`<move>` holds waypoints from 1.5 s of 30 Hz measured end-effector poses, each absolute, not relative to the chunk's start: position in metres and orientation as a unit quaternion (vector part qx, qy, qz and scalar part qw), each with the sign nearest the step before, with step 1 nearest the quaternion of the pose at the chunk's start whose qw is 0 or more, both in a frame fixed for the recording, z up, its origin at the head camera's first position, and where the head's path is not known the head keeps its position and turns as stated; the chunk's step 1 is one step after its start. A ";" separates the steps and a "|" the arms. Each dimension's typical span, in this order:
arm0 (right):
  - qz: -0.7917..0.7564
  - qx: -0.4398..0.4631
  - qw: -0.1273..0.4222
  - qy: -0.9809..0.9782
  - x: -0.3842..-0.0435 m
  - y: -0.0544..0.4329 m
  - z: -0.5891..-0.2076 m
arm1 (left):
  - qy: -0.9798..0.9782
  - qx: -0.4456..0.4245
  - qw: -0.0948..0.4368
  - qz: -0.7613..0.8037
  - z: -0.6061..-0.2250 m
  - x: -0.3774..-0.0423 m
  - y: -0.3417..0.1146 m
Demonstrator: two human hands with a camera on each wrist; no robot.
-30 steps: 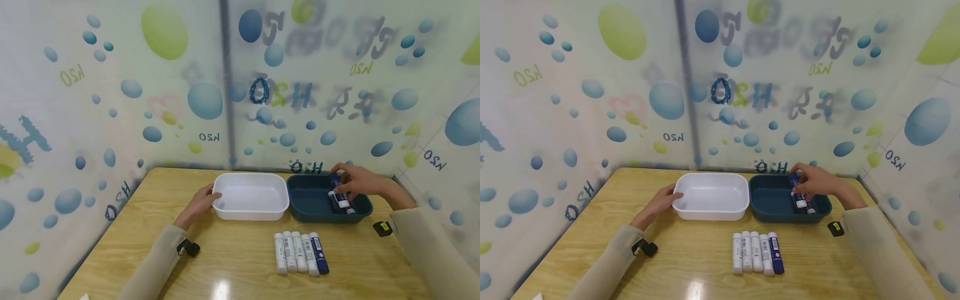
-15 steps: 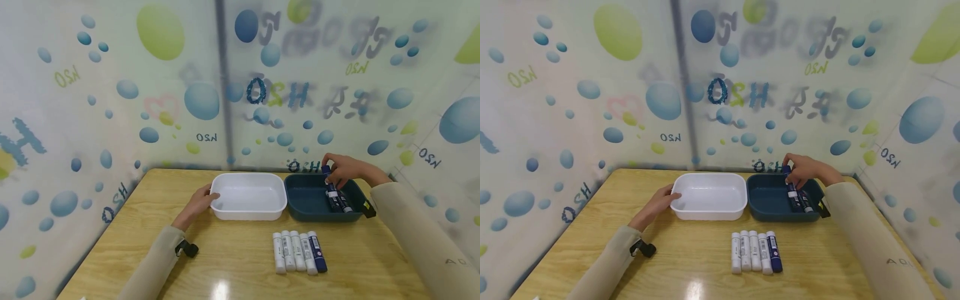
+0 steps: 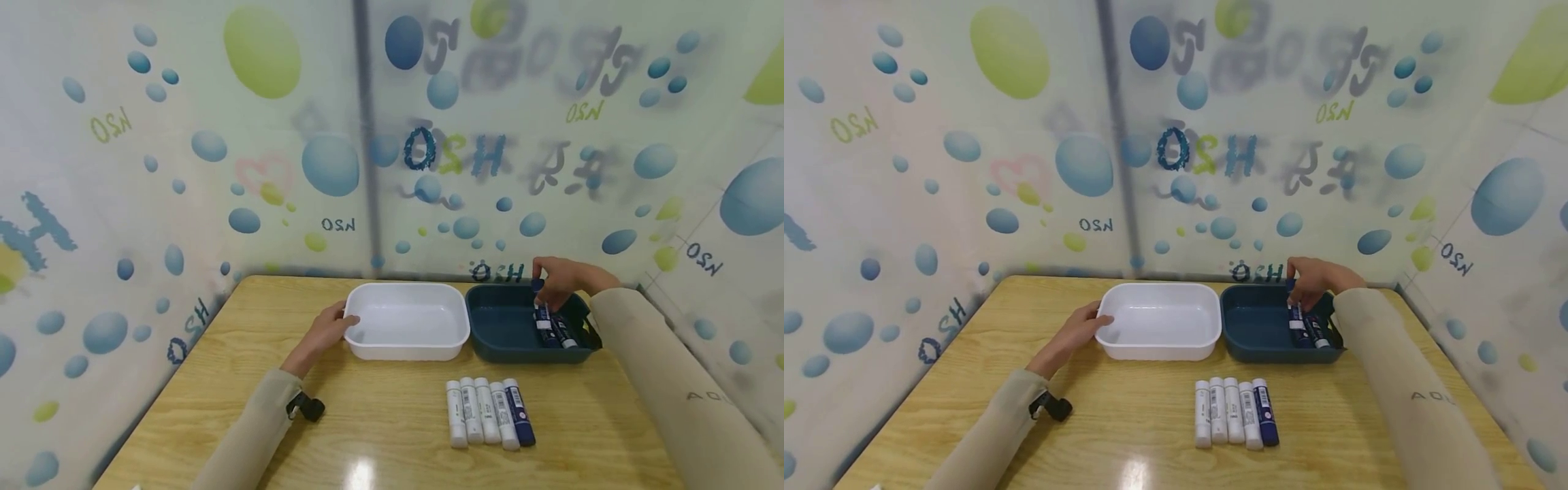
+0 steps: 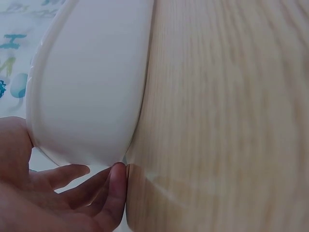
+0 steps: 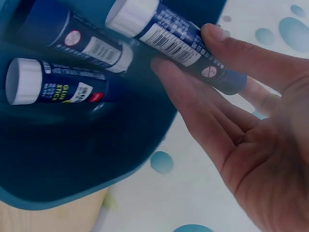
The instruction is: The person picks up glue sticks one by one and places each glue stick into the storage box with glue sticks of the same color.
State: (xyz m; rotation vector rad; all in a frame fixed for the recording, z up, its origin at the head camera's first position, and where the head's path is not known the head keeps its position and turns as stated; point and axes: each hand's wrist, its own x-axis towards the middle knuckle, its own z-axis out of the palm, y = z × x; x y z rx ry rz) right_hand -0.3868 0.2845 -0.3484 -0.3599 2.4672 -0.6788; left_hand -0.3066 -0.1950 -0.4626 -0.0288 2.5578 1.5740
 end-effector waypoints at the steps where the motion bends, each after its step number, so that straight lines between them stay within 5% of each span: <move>1: -0.254 -0.131 0.277 0.917 -0.386 0.285 -0.349 | 0.849 -0.012 0.070 0.523 -0.462 -0.307 -0.195; 45: -0.191 -0.099 0.277 0.936 -0.382 0.282 -0.388 | 0.850 -0.005 0.066 0.523 -0.465 -0.307 -0.197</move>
